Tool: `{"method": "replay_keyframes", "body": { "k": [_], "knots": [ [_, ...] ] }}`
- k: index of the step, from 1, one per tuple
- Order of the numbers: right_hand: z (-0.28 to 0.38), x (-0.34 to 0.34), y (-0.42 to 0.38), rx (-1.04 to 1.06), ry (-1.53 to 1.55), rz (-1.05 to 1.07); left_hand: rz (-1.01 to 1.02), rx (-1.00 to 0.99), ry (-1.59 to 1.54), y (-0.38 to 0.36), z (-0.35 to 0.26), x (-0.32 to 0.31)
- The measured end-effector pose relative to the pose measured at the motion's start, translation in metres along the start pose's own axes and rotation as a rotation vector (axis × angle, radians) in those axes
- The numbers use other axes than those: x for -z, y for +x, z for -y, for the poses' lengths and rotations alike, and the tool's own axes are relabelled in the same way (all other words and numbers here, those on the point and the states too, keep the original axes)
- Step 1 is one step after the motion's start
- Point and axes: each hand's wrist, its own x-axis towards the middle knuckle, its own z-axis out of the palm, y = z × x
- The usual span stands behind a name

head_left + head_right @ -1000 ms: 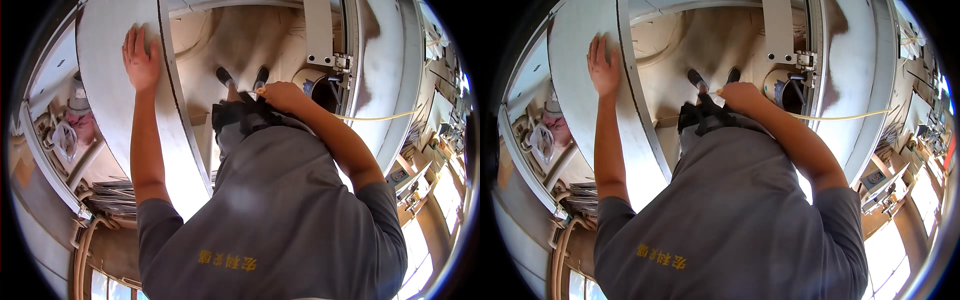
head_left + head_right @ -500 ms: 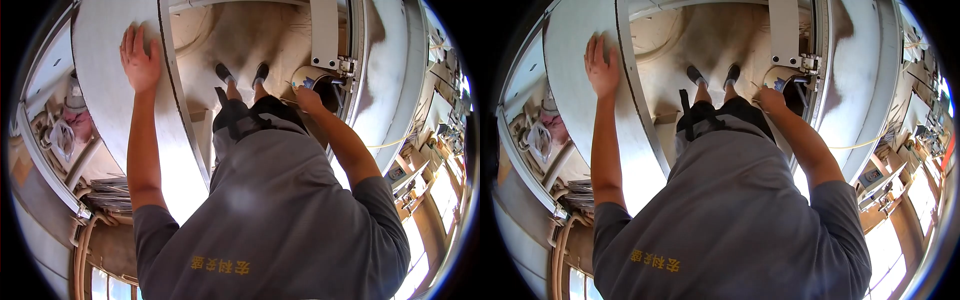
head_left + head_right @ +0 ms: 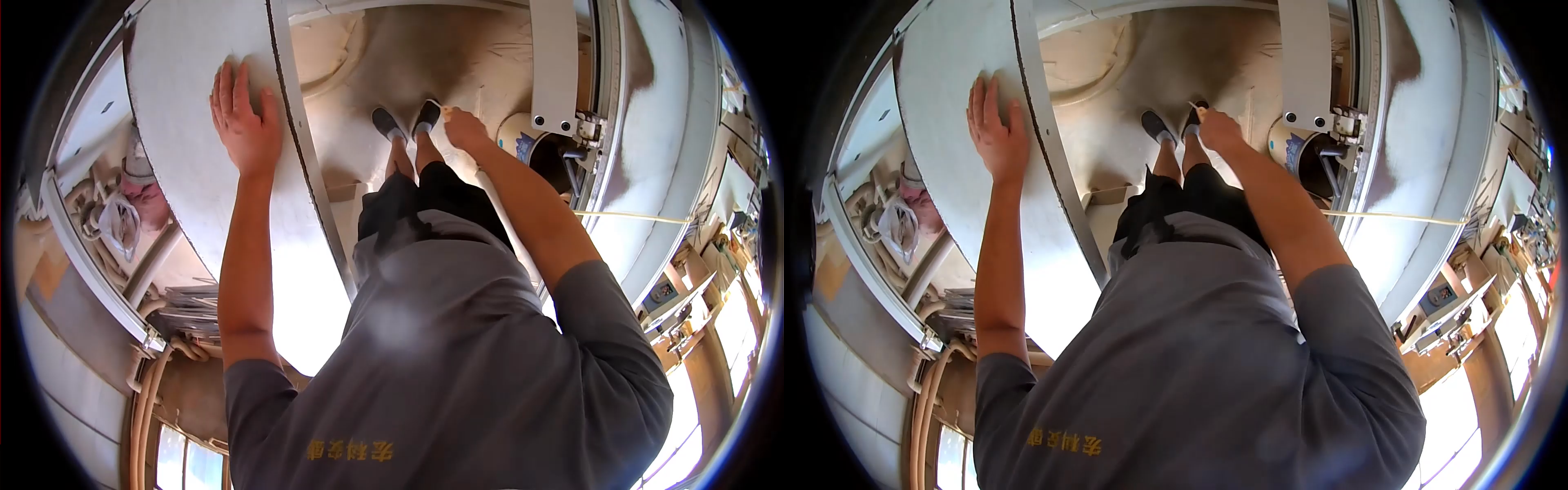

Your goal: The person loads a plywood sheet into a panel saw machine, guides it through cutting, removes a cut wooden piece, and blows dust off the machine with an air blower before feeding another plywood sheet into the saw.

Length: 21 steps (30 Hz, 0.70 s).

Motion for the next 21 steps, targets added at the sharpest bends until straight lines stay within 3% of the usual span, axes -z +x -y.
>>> {"method": "replay_keyframes", "body": {
  "k": [7,9,13,17,19,21],
  "knots": [
    [0.064,-0.014,0.014,0.119,0.098,0.2,0.039,0.046,0.006,0.004,-0.002,-0.001],
    [0.061,-0.024,0.013,0.166,0.081,0.198,0.056,0.059,0.003,0.001,-0.005,0.002],
    [0.038,-0.044,0.021,0.018,-0.055,0.109,0.049,0.055,-0.012,0.003,-0.002,0.001],
    [0.027,-0.036,0.029,0.113,-0.04,0.305,0.047,0.048,-0.01,0.004,-0.001,0.0],
    [0.023,-0.026,0.028,0.174,-0.015,0.258,0.047,0.05,-0.019,0.002,-0.001,0.002],
    [0.02,-0.023,0.037,0.178,-0.073,0.361,0.039,0.049,-0.026,0.003,0.0,0.001]
  ]
}}
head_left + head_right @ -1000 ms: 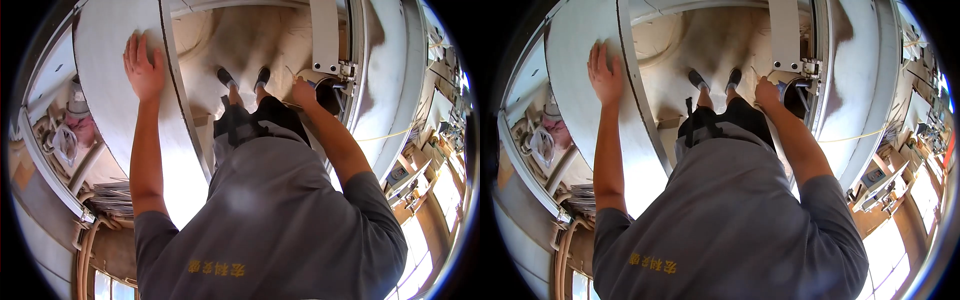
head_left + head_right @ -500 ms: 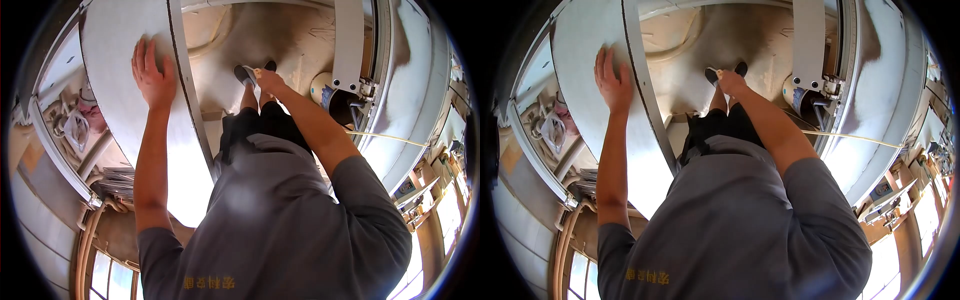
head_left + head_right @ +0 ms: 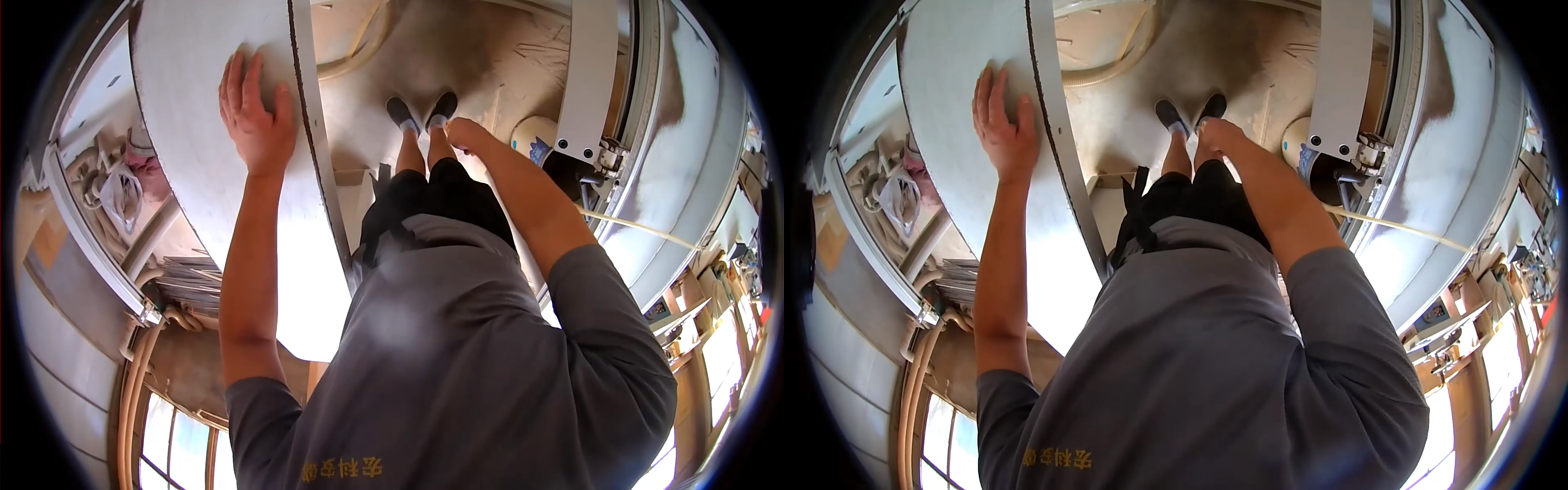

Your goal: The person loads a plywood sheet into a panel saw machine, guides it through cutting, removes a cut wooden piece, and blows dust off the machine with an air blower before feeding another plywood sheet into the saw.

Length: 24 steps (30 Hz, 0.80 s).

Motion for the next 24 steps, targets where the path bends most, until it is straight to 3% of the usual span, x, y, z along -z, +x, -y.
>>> {"method": "replay_keyframes", "body": {
  "k": [2,3,6,7,10,13,16,24],
  "knots": [
    [-0.01,0.0,0.019,-0.073,-0.104,0.274,-0.006,-0.004,-0.008,-0.001,0.001,-0.001],
    [-0.022,-0.007,0.023,-0.056,-0.15,0.065,-0.01,-0.01,-0.011,-0.001,0.002,-0.001],
    [-0.039,-0.005,0.025,-0.101,-0.342,-0.095,-0.026,-0.02,-0.013,-0.001,0.004,-0.003],
    [-0.033,0.011,0.02,-0.249,-0.298,0.111,-0.029,-0.021,-0.009,-0.001,0.004,-0.003],
    [-0.047,0.007,0.034,-0.325,-0.29,0.186,-0.031,-0.015,0.004,0.0,0.004,-0.003],
    [-0.042,0.01,0.025,-0.266,-0.213,-0.17,-0.033,-0.013,0.007,0.0,0.004,-0.003],
    [-0.041,0.014,0.034,-0.293,-0.054,-0.349,-0.039,-0.012,0.006,0.001,0.005,-0.004],
    [-0.045,0.032,0.04,-0.391,-0.42,0.165,-0.036,-0.009,0.005,0.001,0.002,-0.003]
  ]
}}
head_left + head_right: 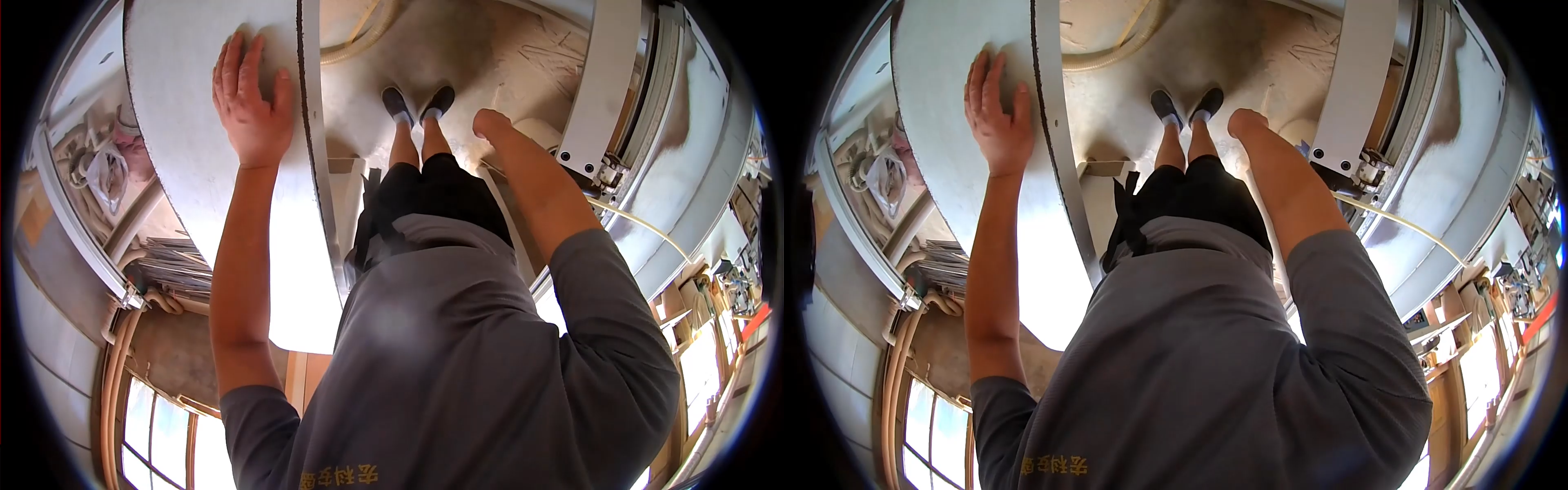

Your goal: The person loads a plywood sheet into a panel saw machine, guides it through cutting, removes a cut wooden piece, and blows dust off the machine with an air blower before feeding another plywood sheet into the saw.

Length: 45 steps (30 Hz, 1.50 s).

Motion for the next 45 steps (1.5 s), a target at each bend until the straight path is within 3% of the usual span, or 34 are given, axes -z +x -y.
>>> {"method": "replay_keyframes", "body": {
  "k": [4,10,13,22,24,28,30,34,36,37,39,41,44,45],
  "knots": [
    [-0.01,-0.032,0.071,0.007,-0.045,0.125,0.002,0.009,-0.01,0.0,0.0,-0.001],
    [0.016,0.027,-0.037,0.241,0.373,-0.184,0.008,-0.004,0.009,-0.001,0.002,-0.001],
    [0.044,0.015,-0.021,0.191,0.283,-0.429,0.006,0.001,0.021,0.0,0.002,-0.001],
    [0.05,0.013,-0.061,0.265,0.28,-0.319,0.016,0.034,0.022,0.001,-0.002,0.003],
    [0.035,0.014,-0.087,0.4,0.23,-0.233,0.024,0.047,0.034,0.0,-0.006,0.006],
    [0.0,0.015,-0.17,0.36,0.322,-0.314,0.026,0.06,0.029,0.0,-0.011,0.013],
    [-0.025,0.01,-0.222,0.383,0.384,-0.465,0.02,0.055,0.008,0.0,-0.01,0.014],
    [-0.108,-0.011,-0.286,0.581,0.045,-0.691,-0.024,0.011,-0.044,-0.004,-0.008,0.013],
    [-0.173,-0.005,-0.354,0.718,-0.039,-0.848,-0.031,-0.001,-0.058,-0.006,-0.006,0.014],
    [-0.221,-0.021,-0.349,0.802,-0.126,-1.011,-0.027,-0.027,-0.078,-0.007,-0.008,0.019],
    [-0.246,0.014,-0.477,-0.01,0.614,-0.585,-0.007,-0.067,-0.091,-0.012,-0.005,0.021],
    [-0.349,-0.033,-0.485,-0.175,0.39,-1.057,-0.01,-0.087,-0.1,-0.014,0.004,0.009],
    [-0.5,-0.066,-0.52,-0.568,0.352,-1.362,-0.038,-0.124,-0.112,-0.011,-0.006,0.013],
    [-0.503,-0.068,-0.556,-0.552,0.393,-1.564,-0.041,-0.132,-0.113,-0.011,-0.01,0.015]
  ]
}}
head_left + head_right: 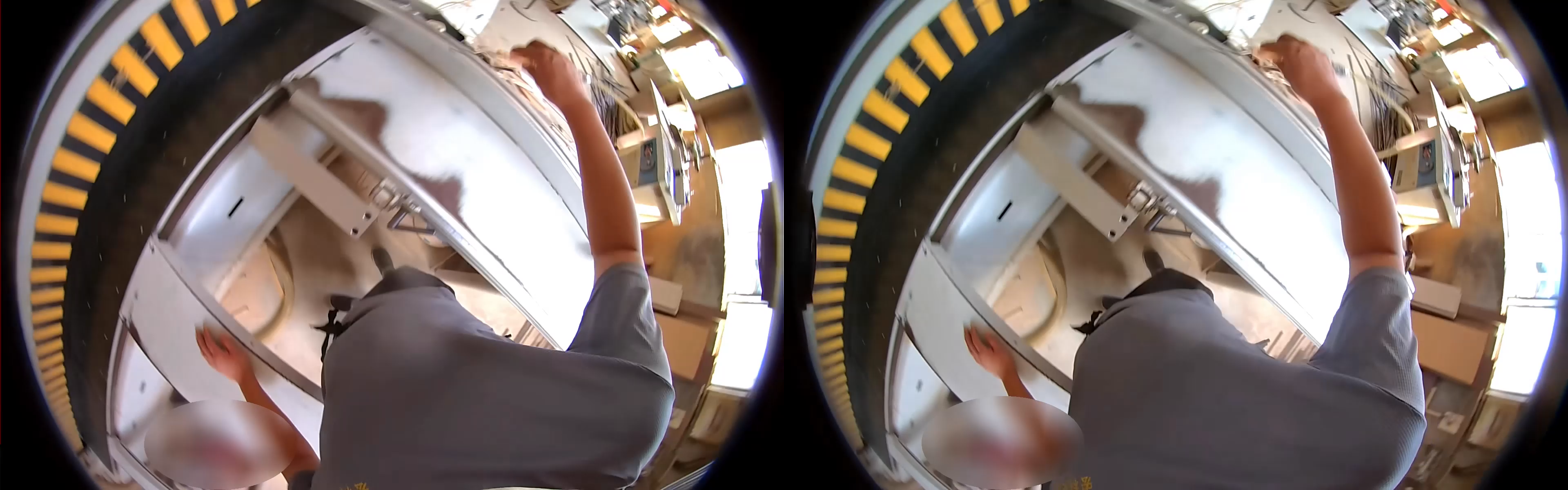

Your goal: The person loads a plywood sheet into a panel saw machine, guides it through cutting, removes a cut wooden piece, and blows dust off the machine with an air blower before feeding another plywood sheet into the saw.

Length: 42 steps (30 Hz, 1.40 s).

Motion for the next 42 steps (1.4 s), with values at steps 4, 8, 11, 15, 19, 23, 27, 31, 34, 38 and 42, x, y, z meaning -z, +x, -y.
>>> {"method": "replay_keyframes", "body": {
  "k": [4,8,11,15,19,23,27,31,34,38,42],
  "knots": [
    [-0.111,-0.022,0.024,-0.016,-0.119,-0.241,0.02,0.025,0.071,-0.002,0.004,-0.003],
    [-0.158,-0.101,0.054,-0.228,0.051,-0.219,0.01,0.124,0.153,-0.008,0.002,-0.02],
    [-0.179,-0.168,0.099,-0.378,0.239,-0.077,-0.005,0.173,0.226,-0.025,-0.011,-0.034],
    [-0.194,-0.261,0.159,-0.316,0.383,-0.058,0.093,0.183,0.34,-0.058,-0.056,-0.032],
    [-0.166,-0.257,0.174,-0.311,0.522,0.058,0.181,0.227,0.403,-0.097,-0.083,-0.024],
    [-0.158,-0.263,0.188,-0.284,0.516,0.085,0.221,0.296,0.39,-0.101,-0.101,-0.017],
    [-0.165,-0.273,0.207,-0.193,0.542,0.098,0.222,0.323,0.38,-0.097,-0.115,-0.015],
    [-0.159,-0.302,0.219,-0.148,0.38,0.206,0.234,0.338,0.396,-0.094,-0.126,-0.014],
    [-0.178,-0.356,0.196,-0.334,0.277,0.52,0.253,0.371,0.398,-0.092,-0.126,-0.01],
    [-0.172,-0.319,0.128,-0.313,0.17,0.266,0.187,0.37,0.396,-0.092,-0.13,-0.007],
    [-0.083,-0.231,-0.01,-0.215,0.228,-0.184,0.129,0.38,0.352,-0.092,-0.135,0.0]
  ]
}}
